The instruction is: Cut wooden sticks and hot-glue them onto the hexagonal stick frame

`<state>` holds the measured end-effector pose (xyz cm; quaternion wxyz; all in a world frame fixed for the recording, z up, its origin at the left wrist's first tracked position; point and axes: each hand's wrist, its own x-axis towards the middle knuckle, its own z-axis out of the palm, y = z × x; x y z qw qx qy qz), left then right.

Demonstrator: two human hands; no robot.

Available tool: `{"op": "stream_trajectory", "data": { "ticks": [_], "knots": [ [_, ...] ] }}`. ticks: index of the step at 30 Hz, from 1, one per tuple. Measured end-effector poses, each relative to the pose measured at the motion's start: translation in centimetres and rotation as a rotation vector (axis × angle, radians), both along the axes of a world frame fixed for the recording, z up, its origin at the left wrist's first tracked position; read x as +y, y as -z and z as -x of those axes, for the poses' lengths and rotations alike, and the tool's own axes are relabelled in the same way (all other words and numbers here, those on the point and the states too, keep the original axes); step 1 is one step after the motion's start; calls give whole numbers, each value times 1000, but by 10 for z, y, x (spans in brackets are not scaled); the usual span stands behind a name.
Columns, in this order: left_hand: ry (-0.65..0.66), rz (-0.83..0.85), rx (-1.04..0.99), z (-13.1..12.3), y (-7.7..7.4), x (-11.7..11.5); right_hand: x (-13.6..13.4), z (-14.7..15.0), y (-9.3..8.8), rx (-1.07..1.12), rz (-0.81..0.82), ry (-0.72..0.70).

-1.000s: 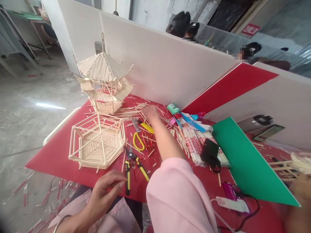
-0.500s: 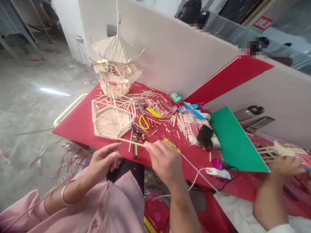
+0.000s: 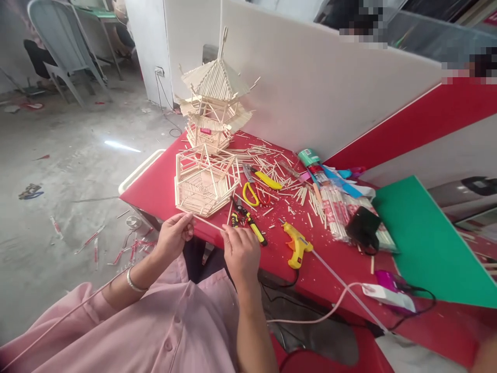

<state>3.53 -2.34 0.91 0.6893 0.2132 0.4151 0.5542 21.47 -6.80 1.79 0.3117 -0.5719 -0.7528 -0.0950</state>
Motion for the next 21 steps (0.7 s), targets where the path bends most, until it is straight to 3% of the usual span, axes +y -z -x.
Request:
{"op": "stream_trajectory", "data": {
  "ticks": [10, 21],
  "knots": [
    [16, -2, 9, 1, 9, 5, 14, 34, 7, 23, 0, -10],
    [2, -19, 10, 5, 7, 8, 22, 36, 8, 81, 21, -30]
  ]
}}
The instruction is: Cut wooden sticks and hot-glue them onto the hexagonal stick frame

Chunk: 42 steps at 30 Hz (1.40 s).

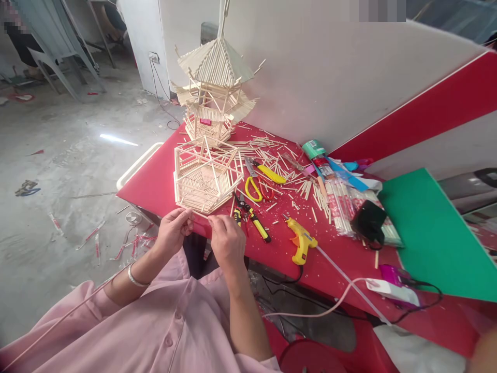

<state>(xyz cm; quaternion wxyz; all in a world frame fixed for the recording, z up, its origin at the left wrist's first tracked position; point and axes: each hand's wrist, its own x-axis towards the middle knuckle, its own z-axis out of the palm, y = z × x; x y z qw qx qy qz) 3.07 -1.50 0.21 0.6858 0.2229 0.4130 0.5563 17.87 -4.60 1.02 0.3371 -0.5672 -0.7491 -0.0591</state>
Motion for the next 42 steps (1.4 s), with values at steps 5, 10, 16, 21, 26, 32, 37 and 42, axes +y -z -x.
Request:
{"op": "stream_trajectory", "data": {
  "ticks": [5, 10, 16, 21, 26, 32, 37, 42],
  "knots": [
    [5, -1, -4, 0, 1, 0, 1, -1, -1, 17, 21, -3],
    [14, -7, 31, 0, -1, 1, 3, -1, -2, 8, 13, 0],
    [10, -17, 21, 0, -4, 0, 4, 0, -2, -1, -6, 9],
    [14, -15, 27, 0, -2, 0, 5, 1, -3, -1, 1, 30],
    [17, -24, 32, 0, 1, 1, 6, 2, -4, -1, 2, 61],
    [12, -21, 44, 0, 0, 1, 8, 2, 2, 12, 33, 70],
    [12, -14, 34, 0, 0, 1, 11, -1, 2, -1, 25, 47],
    [5, -8, 33, 0, -1, 1, 14, -2, -1, 2, 9, 23]
  ]
}}
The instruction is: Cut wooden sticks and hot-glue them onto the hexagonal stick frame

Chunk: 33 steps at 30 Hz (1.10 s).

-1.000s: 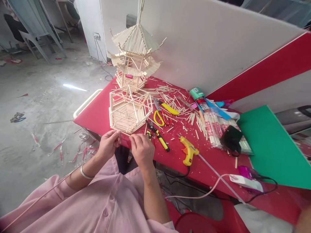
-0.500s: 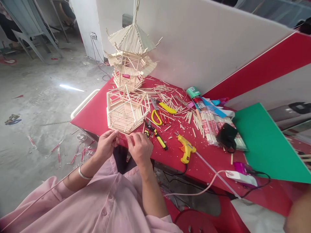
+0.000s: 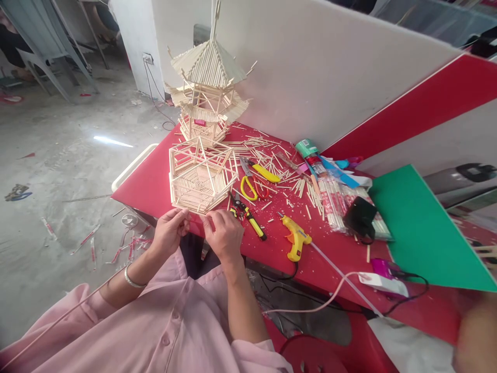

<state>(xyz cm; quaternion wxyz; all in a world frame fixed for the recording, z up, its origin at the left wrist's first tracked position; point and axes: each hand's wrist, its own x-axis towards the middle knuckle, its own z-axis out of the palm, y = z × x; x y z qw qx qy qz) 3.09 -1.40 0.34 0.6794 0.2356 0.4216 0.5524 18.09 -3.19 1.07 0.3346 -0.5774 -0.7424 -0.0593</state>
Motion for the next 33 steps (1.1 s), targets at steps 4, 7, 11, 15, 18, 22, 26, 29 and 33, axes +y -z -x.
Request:
{"op": "stream_trajectory", "data": {
  "ticks": [4, 7, 11, 15, 18, 22, 26, 29, 33],
  "knots": [
    [3, 1, 4, 0, -1, 0, 0, 0, 0, 1, -8, -3],
    [6, 0, 3, 0, 0, 0, 0, 0, 0, 6, -6, -2],
    [-1, 4, -9, 0, 1, 0, 0, 0, 1, 8, 3, -5],
    [-1, 4, -10, 0, 1, 0, 0, 0, 0, 3, -5, -6],
    [0, 4, -11, 0, 2, 1, 0, 0, 0, 1, -5, -6],
    [2, 2, -14, 0, 2, 1, 0, 0, -1, 7, -2, -9],
    [3, 2, -2, 0, 2, 1, 1, 0, 0, 10, -5, -7],
    [0, 5, 1, -1, 2, 1, 1, 0, 2, 14, -8, -7],
    [-1, 8, -7, -1, 2, 1, 1, -1, 2, 24, -10, -12]
  ]
}}
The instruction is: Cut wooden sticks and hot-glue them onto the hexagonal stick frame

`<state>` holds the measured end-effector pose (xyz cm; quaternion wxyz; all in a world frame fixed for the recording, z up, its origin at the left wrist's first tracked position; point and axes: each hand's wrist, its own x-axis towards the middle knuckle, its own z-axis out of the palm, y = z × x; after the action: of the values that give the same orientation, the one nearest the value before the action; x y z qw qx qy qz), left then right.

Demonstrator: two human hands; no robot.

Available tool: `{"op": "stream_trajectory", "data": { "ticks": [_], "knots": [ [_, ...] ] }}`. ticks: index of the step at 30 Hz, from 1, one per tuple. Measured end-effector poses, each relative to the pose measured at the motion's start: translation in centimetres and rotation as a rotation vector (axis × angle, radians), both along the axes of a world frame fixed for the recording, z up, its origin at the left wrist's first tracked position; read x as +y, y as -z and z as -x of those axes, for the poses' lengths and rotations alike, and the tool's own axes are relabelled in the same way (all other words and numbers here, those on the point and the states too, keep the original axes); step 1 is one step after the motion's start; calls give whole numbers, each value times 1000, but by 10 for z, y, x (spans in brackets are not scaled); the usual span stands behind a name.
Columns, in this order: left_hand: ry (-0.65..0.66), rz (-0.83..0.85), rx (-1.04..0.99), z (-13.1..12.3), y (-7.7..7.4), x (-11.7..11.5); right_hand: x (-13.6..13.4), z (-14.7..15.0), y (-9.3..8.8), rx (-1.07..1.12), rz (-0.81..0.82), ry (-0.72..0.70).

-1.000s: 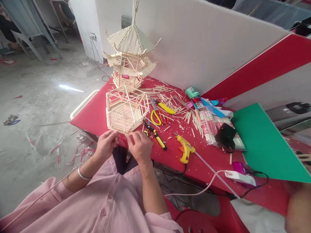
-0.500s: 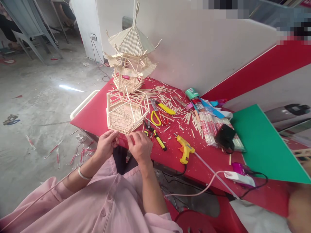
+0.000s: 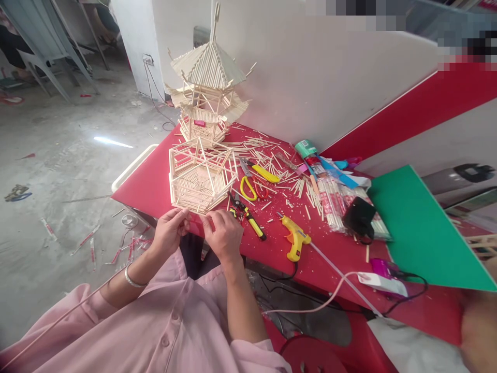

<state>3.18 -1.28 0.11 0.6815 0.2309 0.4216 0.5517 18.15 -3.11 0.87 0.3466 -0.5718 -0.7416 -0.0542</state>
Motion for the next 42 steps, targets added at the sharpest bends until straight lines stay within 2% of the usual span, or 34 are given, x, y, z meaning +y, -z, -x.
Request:
{"op": "stream_trajectory", "data": {
  "ticks": [31, 34, 36, 38, 39, 42],
  "knots": [
    [-11, -4, 9, -1, -2, 2, 1, 0, 0, 6, 13, -7],
    [0, -8, 35, -1, 0, 1, 0, 0, 0, 7, 4, -7],
    [10, -29, 129, 2, 0, -3, -1, -1, 0, 3, 1, -13],
    [-20, -148, 366, 9, -2, -9, -3, -3, -2, -4, 0, -24],
    [-53, -272, 542, 13, -4, -13, -5, -3, -3, -10, -1, -34],
    [-134, -847, 1023, 27, -14, -22, -12, -5, -12, -50, 14, -84]
  ]
}}
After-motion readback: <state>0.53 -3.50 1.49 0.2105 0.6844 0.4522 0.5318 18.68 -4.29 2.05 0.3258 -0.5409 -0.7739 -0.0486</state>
